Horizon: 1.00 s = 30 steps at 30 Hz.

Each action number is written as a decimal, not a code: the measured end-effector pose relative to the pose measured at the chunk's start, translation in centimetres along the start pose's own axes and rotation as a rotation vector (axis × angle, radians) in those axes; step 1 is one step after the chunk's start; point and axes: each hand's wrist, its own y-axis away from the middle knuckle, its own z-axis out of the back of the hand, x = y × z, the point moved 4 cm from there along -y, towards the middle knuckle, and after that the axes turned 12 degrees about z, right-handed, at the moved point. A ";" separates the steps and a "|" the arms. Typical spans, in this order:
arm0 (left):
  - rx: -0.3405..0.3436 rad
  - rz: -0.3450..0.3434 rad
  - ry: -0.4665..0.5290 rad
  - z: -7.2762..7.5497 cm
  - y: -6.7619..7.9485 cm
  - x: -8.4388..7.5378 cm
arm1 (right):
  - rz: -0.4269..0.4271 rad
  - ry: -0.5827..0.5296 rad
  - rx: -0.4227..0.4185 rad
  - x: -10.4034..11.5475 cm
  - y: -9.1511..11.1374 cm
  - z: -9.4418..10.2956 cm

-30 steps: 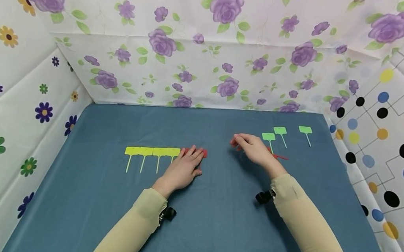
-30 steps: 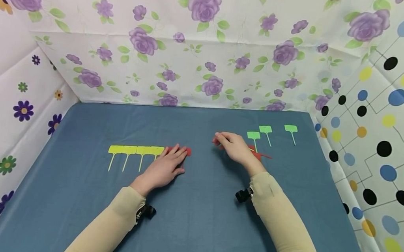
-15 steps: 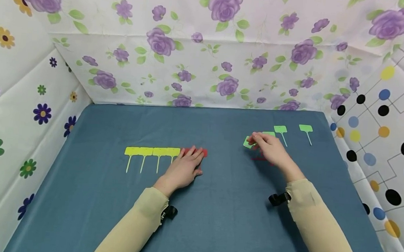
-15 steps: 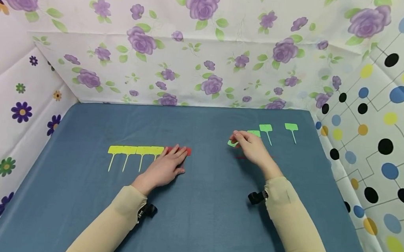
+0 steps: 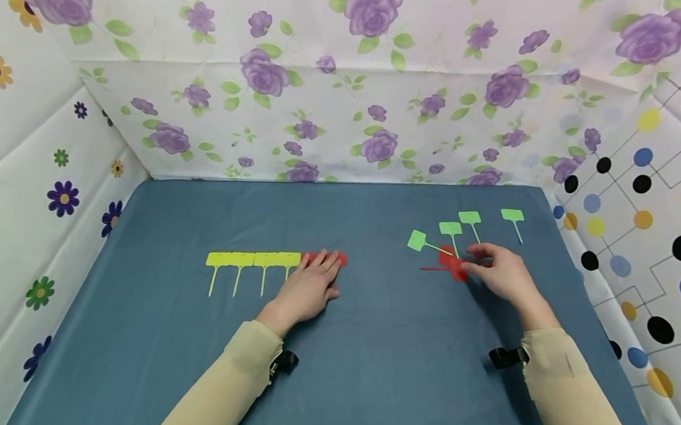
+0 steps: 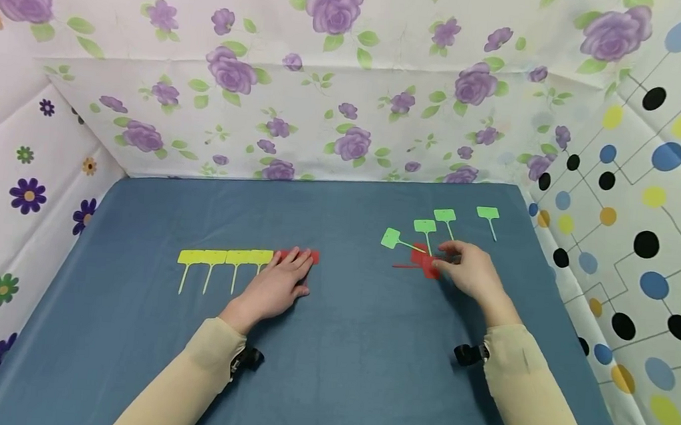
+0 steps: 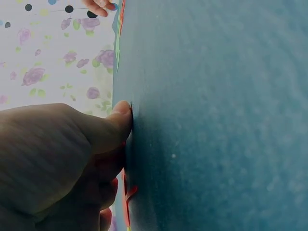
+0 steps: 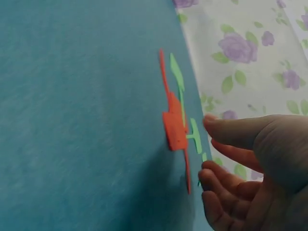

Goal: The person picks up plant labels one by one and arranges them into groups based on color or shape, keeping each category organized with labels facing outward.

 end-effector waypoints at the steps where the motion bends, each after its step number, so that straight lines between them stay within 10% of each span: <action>1: 0.001 0.002 0.000 0.0 0.0 0.0 | 0.016 0.025 0.005 -0.1 0.2 -0.1; 13: -0.006 0.006 -0.002 -0.2 0.1 0.0 | 0.029 0.223 0.013 0.4 1.0 -1.9; 30: 0.014 0.020 -0.015 -0.2 -0.1 -0.1 | 0.022 0.217 -0.007 0.6 1.0 -2.0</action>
